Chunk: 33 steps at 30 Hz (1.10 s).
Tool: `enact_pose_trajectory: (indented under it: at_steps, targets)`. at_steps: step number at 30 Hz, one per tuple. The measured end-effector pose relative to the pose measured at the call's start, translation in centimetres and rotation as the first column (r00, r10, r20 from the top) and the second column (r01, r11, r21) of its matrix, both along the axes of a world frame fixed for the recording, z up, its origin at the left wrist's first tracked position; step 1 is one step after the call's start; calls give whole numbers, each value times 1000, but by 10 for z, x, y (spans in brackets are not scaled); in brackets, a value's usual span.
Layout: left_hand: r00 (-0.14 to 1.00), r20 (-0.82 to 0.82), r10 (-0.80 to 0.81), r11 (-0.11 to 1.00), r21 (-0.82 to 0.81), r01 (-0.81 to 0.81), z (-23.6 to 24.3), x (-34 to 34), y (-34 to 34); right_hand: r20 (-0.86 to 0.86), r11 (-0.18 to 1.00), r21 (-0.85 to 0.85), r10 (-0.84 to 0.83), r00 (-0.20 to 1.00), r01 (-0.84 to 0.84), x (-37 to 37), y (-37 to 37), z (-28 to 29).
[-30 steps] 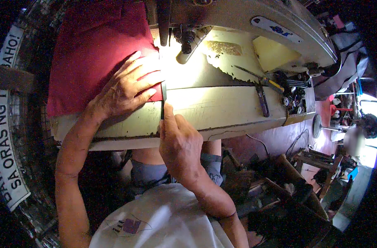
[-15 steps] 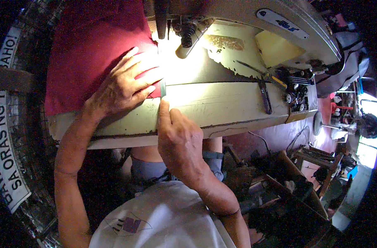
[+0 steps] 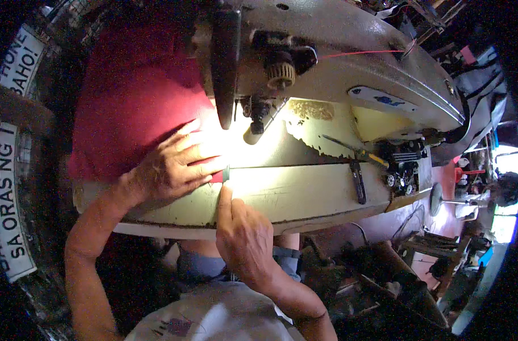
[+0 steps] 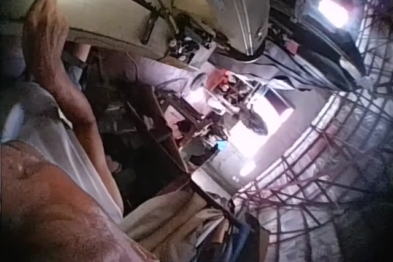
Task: Sewing a black strap onto a pink fabric tote bag using an industrial sewing machine.
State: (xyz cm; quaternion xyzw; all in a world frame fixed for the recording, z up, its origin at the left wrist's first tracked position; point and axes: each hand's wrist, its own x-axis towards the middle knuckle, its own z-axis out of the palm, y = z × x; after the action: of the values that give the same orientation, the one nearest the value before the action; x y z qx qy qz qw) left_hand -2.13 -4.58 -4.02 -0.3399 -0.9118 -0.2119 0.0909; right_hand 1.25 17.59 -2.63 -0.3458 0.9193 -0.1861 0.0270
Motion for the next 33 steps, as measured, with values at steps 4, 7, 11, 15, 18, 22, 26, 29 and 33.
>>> enact_pose_trajectory:
  at_steps: [4,7,11,15,18,22,26,29,33]
  targets:
    - [995,-94,15,999,-32,-18,-1,-12,-4,75,1000,-11,-27,997,28,-10,-2,-3]
    - [998,-68,10,999,-37,-13,-1,-23,-11,62,1000,-12,-16,998,17,-22,-4,-6]
    - [1000,-15,1,998,62,0,-4,-39,-21,52,1000,-2,6,999,-6,-37,-11,-10]
    - [999,-42,-15,998,62,18,-8,-54,-30,-3,999,-41,6,1000,-6,-50,-19,-12]
    - [993,-120,1,996,88,10,-11,-64,-33,36,995,-94,-6,999,10,-58,-24,-12]
    - [998,-58,3,988,156,6,-10,-74,-37,3,981,-187,-42,999,42,-69,-30,-17]
    - [998,-70,2,999,38,1,-10,-71,-39,-33,977,-207,-50,998,43,-71,-32,-23]
    - [999,34,35,985,165,-40,-14,-62,-34,-30,980,-196,-48,998,41,-69,-30,-25]
    - [987,128,94,949,287,-128,-18,-54,-30,-47,968,-249,-57,997,44,-69,-30,-23]
